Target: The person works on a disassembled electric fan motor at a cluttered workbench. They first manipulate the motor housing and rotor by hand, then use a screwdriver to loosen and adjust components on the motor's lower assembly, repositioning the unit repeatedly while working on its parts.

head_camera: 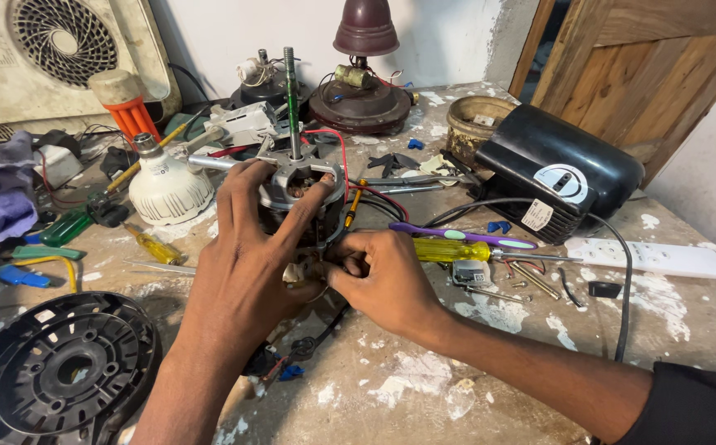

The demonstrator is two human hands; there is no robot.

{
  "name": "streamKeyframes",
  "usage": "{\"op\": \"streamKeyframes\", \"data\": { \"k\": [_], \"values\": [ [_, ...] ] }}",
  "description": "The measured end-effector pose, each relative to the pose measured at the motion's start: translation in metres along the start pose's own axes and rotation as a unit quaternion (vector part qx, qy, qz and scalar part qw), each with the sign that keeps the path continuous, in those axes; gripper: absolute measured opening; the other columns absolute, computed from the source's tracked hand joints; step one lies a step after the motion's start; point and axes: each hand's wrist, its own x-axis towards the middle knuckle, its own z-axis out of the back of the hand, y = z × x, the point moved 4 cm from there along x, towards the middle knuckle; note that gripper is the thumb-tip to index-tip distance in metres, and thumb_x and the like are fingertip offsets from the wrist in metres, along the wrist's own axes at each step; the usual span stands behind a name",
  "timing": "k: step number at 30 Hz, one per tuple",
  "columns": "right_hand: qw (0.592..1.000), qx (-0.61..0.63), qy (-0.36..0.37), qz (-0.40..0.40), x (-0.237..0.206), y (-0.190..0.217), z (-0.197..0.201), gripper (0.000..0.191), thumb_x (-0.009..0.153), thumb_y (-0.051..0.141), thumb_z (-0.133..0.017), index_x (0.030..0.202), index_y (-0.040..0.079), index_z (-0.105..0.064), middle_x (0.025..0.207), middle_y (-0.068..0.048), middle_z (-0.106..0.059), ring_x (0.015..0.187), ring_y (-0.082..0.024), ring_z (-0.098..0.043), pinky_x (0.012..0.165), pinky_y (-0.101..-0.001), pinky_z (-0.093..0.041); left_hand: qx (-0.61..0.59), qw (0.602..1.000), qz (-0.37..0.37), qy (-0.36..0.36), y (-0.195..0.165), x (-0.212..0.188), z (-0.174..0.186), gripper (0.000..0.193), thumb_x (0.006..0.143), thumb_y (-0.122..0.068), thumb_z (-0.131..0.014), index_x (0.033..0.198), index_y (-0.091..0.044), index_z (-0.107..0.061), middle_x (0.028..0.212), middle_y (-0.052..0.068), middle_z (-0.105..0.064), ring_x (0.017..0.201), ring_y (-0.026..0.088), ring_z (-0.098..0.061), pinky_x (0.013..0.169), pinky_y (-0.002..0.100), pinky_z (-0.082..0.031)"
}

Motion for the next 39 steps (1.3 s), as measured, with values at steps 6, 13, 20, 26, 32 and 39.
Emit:
{"op": "streamKeyframes", "data": {
  "k": [6,13,20,26,32,39],
  "values": [
    [0.999,0.036,-0.026,0.016,0.000,0.001,0.001,0.007,0.080,0.004,-0.075,0.077,-0.001,-0.072,0.056,0.002,-0.058,0.052,-0.001,-0.047,0.044,-0.0257,-0.035,-0.025,1.000,-0.001,-0.007,0.002,-0.001,0.002,0.106,0.047,-0.017,-0.095,0.143,-0.028,-0.052,0.141,0.023,-0.037,0.133,0.045,-0.041,0.080,0.049,-0.058],
    [0.998,0.041,-0.039,0.007,-0.002,-0.002,-0.001,0.015,0.084,0.004,-0.076,0.072,-0.002,-0.068,0.055,0.004,-0.053,0.053,0.000,-0.043,0.044,-0.0251,-0.031,-0.057,0.998,-0.014,-0.033,0.003,-0.002,0.004,0.099,0.050,-0.016,-0.094,0.142,-0.030,-0.058,0.136,0.021,-0.042,0.130,0.043,-0.045,0.089,0.047,-0.055],
    [0.996,0.077,-0.037,-0.006,-0.006,-0.005,-0.003,0.007,0.085,0.005,-0.076,0.081,0.000,-0.073,0.056,0.007,-0.053,0.052,0.001,-0.042,0.043,-0.0240,-0.029,-0.058,0.997,-0.029,-0.046,0.004,-0.003,0.003,0.094,0.053,-0.016,-0.093,0.141,-0.029,-0.061,0.133,0.022,-0.044,0.128,0.043,-0.047,0.095,0.049,-0.052],
    [0.996,0.083,-0.027,-0.015,-0.009,-0.009,-0.003,0.008,0.088,0.005,-0.076,0.083,-0.001,-0.073,0.058,0.007,-0.054,0.052,0.001,-0.042,0.043,-0.0235,-0.028,-0.048,0.997,-0.038,-0.054,0.004,-0.004,0.003,0.089,0.055,-0.018,-0.093,0.139,-0.030,-0.064,0.133,0.023,-0.046,0.127,0.044,-0.049,0.094,0.049,-0.052],
    [0.989,0.142,-0.014,-0.027,-0.009,-0.016,-0.007,0.005,0.090,0.004,-0.073,0.090,-0.001,-0.074,0.065,0.005,-0.062,0.056,0.002,-0.048,0.045,-0.0213,-0.033,-0.043,0.997,-0.044,-0.053,0.005,-0.004,0.003,0.089,0.054,-0.020,-0.093,0.138,-0.031,-0.065,0.132,0.022,-0.047,0.127,0.043,-0.049,0.093,0.048,-0.053],
    [0.990,0.139,0.001,-0.019,-0.013,-0.017,-0.009,0.015,0.086,0.000,-0.068,0.100,-0.003,-0.071,0.079,0.000,-0.073,0.070,-0.002,-0.066,0.059,-0.0207,-0.053,-0.024,0.997,-0.048,-0.057,0.008,-0.003,0.004,0.092,0.053,-0.028,-0.094,0.140,-0.032,-0.063,0.136,0.024,-0.048,0.120,0.042,-0.057,0.091,0.049,-0.054]
  ]
}}
